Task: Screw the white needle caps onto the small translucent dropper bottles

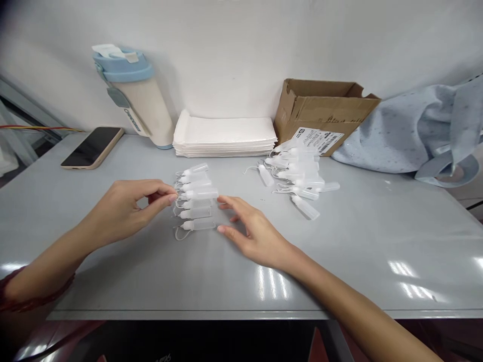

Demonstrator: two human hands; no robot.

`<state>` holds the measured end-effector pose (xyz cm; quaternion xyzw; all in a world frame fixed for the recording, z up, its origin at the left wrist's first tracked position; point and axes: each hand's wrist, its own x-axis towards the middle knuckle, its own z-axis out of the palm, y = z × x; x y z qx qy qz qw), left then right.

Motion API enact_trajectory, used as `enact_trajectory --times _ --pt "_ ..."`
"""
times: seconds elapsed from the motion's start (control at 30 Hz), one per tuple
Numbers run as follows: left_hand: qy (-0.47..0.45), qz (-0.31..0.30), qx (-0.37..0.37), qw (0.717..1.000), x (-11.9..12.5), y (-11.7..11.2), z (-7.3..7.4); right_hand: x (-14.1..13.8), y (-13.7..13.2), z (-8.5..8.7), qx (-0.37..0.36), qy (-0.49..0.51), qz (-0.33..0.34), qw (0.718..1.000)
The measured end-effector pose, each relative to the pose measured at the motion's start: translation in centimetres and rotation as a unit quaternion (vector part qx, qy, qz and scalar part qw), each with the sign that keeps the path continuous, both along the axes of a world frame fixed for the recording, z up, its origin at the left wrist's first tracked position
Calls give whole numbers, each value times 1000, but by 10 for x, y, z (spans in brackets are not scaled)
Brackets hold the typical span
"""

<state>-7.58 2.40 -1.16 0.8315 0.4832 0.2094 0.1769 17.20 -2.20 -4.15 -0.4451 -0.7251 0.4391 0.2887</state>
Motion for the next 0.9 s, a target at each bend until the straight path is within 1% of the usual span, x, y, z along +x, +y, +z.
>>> enact_trajectory --times 0.2,0.37,0.5,0.6,0.67,0.73,0.8,0.87,0.9 --pt "-14 16 -32 999 -5 7 0 -1 1 0 22 -21 19 999" --pt "12 11 -38 999 -9 10 -3 -1 2 0 37 -25 35 998" --pt "21 13 -48 999 -9 11 -4 -2 1 1 36 -27 35 998" --pt "15 32 -63 997 -10 11 -3 2 3 1 44 -29 8 999" --pt "16 49 -58 997 -10 11 -3 9 8 -1 83 -40 -35 995" --pt "16 63 -38 997 -11 12 -2 21 17 -5 162 -75 -90 980" --pt "13 72 -14 997 -11 11 -1 34 27 -10 257 -145 -143 945" --pt "10 76 6 997 -10 10 0 48 37 -15 309 -225 -170 908" --pt "9 77 14 997 -10 9 0 54 42 -18 321 -259 -172 895"
